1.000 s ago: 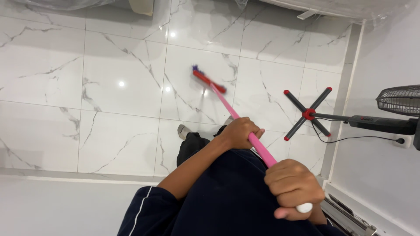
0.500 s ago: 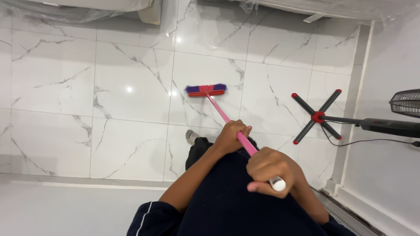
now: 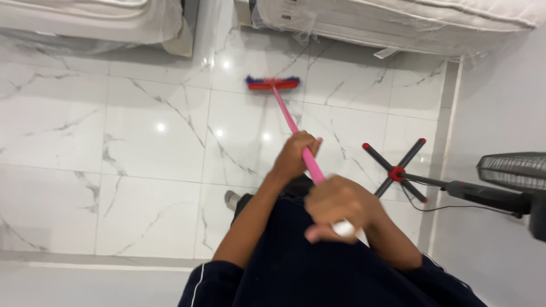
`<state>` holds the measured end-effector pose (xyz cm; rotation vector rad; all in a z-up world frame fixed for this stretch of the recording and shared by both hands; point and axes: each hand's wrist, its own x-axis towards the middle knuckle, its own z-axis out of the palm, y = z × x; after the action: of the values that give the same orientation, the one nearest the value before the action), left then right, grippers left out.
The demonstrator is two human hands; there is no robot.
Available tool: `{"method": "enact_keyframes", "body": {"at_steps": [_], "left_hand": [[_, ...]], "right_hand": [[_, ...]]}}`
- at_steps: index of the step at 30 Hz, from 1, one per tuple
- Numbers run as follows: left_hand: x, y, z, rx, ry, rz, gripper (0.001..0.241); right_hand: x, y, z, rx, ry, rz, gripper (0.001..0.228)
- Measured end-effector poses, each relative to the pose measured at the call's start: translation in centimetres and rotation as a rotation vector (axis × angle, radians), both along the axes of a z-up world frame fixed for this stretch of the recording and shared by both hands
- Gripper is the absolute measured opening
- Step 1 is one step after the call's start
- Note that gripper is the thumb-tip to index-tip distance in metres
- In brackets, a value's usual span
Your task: The person sweeps a white marble-tiled floor using a pink broom with red and blue bristles. They move the broom back and forth across the floor, navigating around a mattress and a standing fan.
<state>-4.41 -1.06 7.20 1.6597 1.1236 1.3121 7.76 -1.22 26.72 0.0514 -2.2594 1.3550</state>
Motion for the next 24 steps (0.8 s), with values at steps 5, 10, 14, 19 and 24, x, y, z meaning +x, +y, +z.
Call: {"method": "enact_keyframes", "body": {"at_steps": [5, 10, 14, 19, 24], "left_hand": [[1.4, 1.8, -1.7, -0.202, -0.023, 0.057, 0.038], [3.2, 0.8, 0.7, -0.323, 0.006, 0.121, 0.04], [6.2, 2.4, 4.1, -0.235, 0.058, 0.098, 0.042], [10.8, 5.6, 4.8, -0.07, 0.054, 0.03, 0.042], [15.7, 14.5, -2.1, 0.012, 0.12, -0.162, 0.036]], "right_hand": [[0.8, 5.0, -2.7, -0.131, -0.032, 0.005, 0.056], [3.5, 8.1, 0.3, -0.324, 0.109, 0.095, 0.054], [8.3, 8.4, 4.5, -0.321, 0.101, -0.103, 0.053], [12.6, 9.5, 5.7, -0.153, 0.051, 0.196, 0.024], [14.6, 10.0, -0.4, 0.067, -0.184, -0.216, 0.03]]}}
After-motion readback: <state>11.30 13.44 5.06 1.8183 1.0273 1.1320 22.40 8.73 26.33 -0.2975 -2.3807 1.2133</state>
